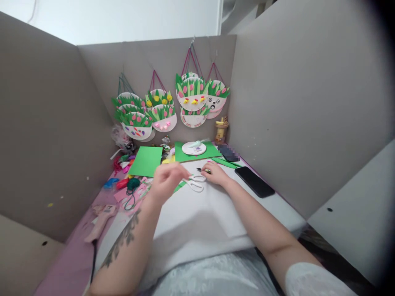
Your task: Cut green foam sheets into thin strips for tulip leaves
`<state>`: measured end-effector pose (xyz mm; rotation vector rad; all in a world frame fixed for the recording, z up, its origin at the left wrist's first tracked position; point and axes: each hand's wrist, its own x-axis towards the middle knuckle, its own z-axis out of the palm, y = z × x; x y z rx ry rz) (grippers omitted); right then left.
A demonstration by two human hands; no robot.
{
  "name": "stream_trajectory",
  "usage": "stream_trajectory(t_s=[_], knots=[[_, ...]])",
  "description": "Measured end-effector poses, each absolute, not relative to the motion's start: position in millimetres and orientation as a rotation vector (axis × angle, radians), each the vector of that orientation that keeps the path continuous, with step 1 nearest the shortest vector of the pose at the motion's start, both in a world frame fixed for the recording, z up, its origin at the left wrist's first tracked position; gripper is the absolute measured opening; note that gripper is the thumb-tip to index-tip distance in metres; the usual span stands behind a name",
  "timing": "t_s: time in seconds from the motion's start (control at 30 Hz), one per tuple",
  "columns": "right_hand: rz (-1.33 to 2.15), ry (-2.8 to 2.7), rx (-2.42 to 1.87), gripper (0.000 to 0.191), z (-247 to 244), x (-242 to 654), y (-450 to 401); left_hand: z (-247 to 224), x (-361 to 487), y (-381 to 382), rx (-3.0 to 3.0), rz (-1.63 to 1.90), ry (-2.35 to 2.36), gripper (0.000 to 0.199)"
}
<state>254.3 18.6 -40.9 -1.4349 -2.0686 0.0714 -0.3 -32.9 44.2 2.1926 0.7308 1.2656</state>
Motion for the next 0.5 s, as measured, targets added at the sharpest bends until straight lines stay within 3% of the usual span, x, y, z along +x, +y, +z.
stream_trajectory(t_s=[0.07, 0.1, 0.2, 0.37, 0.5], knots=[[0.106, -2.154, -1.388, 0.016, -43, 244, 14, 34, 7, -20, 2.515, 0.675, 1.402, 0.032], [0.115, -2.177, -1.390, 0.017, -45, 240, 13, 26, 8, -14, 2.534, 0.555, 1.502, 0.026], [0.119, -2.178, -1.481, 0.020, -52, 238, 14, 1, 4, -3, 2.523, 0.383, 1.622, 0.017], [0.098, -2.102, -1.716, 0.030, -56, 248, 18, -22, -3, 5, 2.552, 0.262, 1.583, 0.021], [0.041, -2.042, -1.763, 0.028, -45, 243, 12, -22, -5, 11, 2.563, 0.208, 1.603, 0.021]])
